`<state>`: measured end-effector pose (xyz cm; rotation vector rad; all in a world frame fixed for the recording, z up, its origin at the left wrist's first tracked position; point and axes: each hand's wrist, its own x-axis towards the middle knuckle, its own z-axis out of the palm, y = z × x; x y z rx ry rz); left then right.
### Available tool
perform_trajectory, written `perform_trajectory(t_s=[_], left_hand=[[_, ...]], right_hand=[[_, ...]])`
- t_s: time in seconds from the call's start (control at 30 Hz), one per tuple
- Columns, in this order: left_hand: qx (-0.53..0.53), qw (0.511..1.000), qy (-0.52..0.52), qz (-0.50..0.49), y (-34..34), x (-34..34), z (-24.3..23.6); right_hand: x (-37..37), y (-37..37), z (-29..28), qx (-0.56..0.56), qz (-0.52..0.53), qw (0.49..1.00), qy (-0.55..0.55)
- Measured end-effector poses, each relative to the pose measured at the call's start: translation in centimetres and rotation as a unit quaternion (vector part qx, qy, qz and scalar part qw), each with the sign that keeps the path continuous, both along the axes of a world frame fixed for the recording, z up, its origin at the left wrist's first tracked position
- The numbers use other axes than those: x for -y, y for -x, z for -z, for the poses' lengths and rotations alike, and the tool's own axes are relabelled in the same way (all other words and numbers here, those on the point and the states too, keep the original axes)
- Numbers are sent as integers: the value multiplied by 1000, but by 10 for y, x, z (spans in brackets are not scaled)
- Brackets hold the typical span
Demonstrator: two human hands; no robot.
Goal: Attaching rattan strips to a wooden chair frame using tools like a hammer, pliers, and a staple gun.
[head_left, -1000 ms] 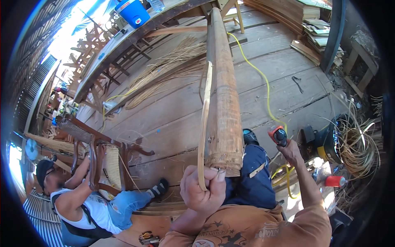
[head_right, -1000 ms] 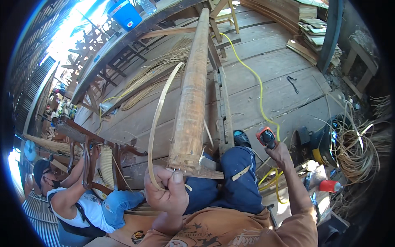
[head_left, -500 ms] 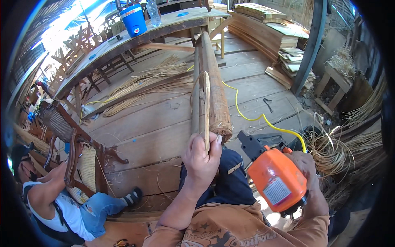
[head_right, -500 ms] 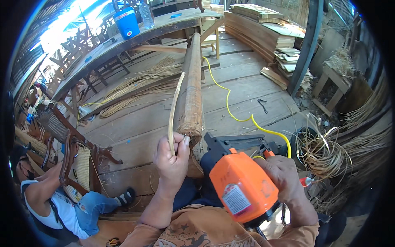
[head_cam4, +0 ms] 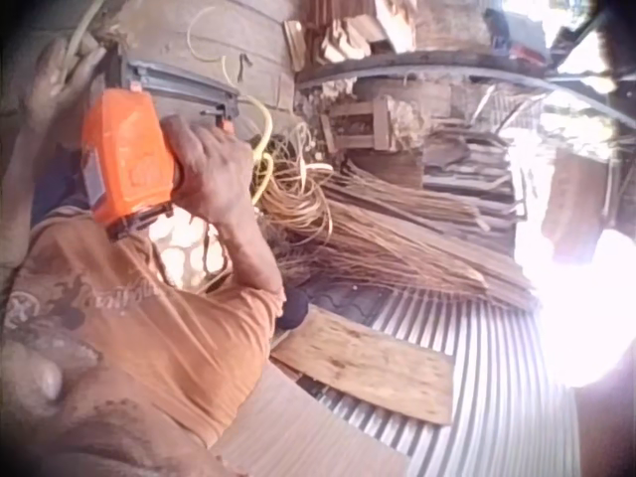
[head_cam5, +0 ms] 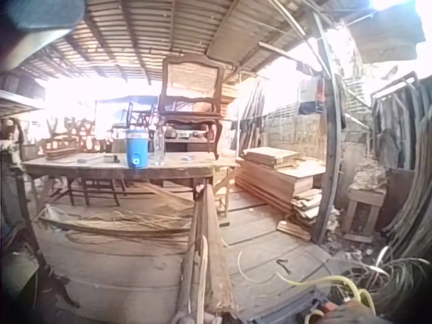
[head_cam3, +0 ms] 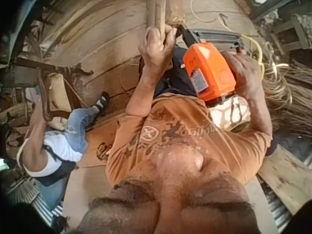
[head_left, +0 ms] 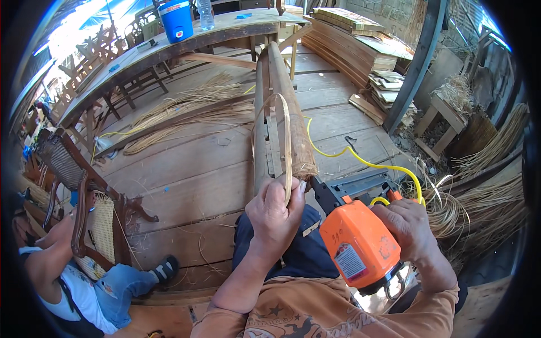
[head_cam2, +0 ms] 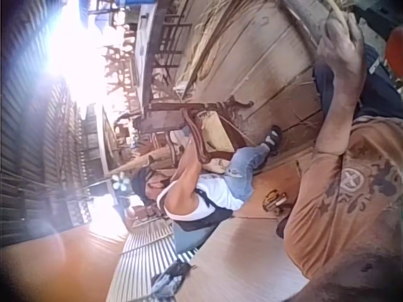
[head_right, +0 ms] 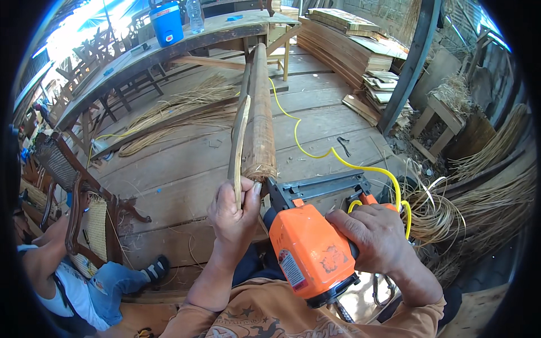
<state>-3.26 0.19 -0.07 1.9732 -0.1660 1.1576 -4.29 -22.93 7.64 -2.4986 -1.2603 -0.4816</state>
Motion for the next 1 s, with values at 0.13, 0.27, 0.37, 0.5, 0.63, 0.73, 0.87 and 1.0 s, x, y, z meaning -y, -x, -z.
perform_trajectory(t_s=[0.13,0.27,0.37,0.5,0.63,0.73,0.87,1.0], left_hand=[[13,1000,-18,-6,-1,1,-1],[10,999,-28,-21,0,0,1],[0,999,-33,-26,0,-1,3],[-3,1000,-11,-21,0,0,3],[-7,999,-12,-28,2,1,2],[-12,999,-19,-22,2,2,6],[49,989,-138,13,7,6,16],[12,997,58,50,29,2,17]], right_hand=[[-6,6,-13,11,20,999,41],[-11,9,-31,5,32,994,109],[-14,7,-45,6,32,988,149],[-18,2,-59,6,13,983,183],[-19,4,-60,30,7,984,178],[-17,7,-56,26,18,984,175],[-8,7,-46,32,38,986,161],[8,2,-41,-6,24,991,135]])
